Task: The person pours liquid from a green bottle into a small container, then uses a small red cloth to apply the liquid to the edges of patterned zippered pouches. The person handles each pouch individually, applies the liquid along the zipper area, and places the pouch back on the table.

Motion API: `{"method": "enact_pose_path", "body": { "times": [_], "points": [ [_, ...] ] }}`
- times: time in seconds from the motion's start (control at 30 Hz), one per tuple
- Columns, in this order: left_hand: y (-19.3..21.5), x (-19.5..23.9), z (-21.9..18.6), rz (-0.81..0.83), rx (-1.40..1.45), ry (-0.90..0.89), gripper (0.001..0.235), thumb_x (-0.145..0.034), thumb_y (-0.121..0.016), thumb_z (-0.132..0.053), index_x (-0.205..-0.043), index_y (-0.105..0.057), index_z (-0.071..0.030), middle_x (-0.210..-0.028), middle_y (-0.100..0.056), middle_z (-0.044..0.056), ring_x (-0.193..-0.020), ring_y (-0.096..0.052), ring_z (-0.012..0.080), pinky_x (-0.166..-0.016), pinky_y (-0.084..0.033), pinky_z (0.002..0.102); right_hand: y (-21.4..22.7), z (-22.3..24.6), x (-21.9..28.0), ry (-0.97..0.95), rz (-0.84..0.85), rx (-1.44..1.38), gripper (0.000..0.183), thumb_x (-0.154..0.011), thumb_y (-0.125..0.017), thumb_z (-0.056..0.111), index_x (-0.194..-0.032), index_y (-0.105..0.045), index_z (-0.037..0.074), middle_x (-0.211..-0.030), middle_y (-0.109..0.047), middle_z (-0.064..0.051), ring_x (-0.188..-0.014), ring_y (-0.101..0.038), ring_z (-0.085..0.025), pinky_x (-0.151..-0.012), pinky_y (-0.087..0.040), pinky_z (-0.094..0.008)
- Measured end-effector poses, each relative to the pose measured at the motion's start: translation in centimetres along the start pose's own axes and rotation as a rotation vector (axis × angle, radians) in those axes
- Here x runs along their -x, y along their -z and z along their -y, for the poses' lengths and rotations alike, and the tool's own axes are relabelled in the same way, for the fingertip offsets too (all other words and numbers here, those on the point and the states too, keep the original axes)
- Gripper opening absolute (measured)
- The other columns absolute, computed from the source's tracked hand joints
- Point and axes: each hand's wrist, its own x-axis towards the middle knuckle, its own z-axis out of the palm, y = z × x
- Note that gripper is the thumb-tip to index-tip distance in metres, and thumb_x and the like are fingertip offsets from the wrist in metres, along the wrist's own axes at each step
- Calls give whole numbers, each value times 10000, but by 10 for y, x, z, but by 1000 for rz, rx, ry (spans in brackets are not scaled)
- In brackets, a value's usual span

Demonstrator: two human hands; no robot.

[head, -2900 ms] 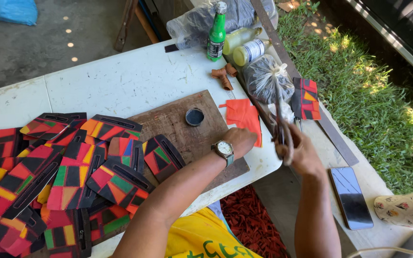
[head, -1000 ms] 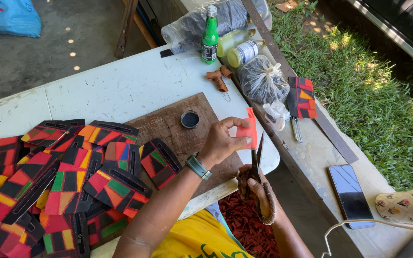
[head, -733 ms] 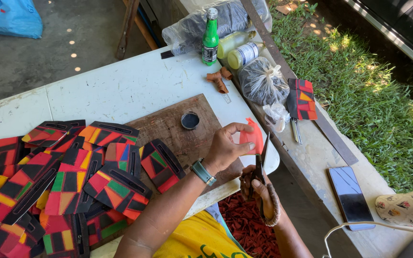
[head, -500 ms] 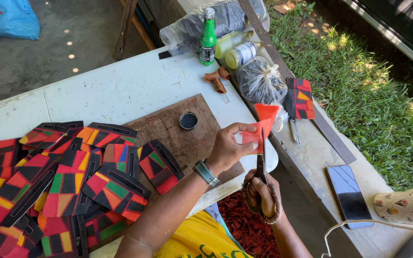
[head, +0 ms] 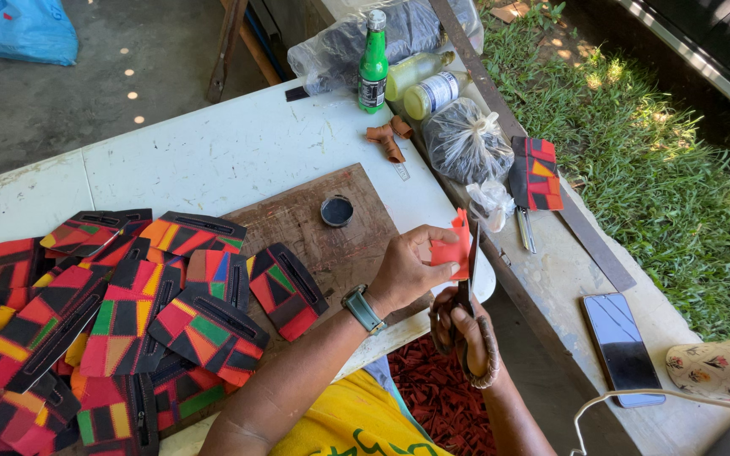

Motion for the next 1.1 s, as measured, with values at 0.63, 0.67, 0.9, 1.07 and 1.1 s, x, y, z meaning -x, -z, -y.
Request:
{"method": "enact_pose_path", "body": {
  "times": [0.63, 0.67, 0.9, 1.07, 1.1],
  "points": [
    [-19, -35, 32, -433, 967, 215, 255, -887, -768, 41, -1038, -596, -73, -935, -721, 47, -852, -682, 140, -708, -523, 280, -16, -7, -4, 7, -28, 126, 379, -933, -483, 196, -1252, -512, -7, -845, -516, -69, -697, -497, -158, -603, -423, -301],
    [-24, -36, 29, -438, 977, 193, 244, -886, -772, 40, -1032, -602, -56, -935, -721, 56, -845, -680, 145, -728, -534, 286, -16, -7, -3, -18, -50, 180, 375, -930, -477, 196, -1239, -523, -11, -840, -523, -75, -687, -498, -161, -599, -424, -303],
    [-52, -54, 1, -482, 1068, 118, 239, -824, -793, 24, -983, -620, -18, -944, -735, 89, -860, -712, 155, -842, -590, 287, -11, -18, -6, -56, -120, 210, 307, -991, -482, 239, -1207, -534, 28, -904, -595, -32, -803, -528, -142, -713, -448, -294],
    [-60, -54, -1, -476, 1017, 166, 243, -841, -818, 7, -970, -613, -7, -914, -723, 106, -809, -689, 154, -778, -590, 285, 3, -35, -16, -118, -244, 291, 283, -991, -489, 275, -1032, -639, 39, -871, -609, 23, -801, -501, -109, -737, -421, -284],
    [-60, -51, 2, -472, 1013, 164, 241, -839, -818, 5, -967, -614, -4, -911, -723, 106, -802, -688, 154, -763, -589, 285, 6, -38, -19, -105, -260, 300, 260, -1010, -504, 270, -996, -616, 36, -848, -570, 18, -784, -472, -115, -721, -396, -297]
  ]
}}
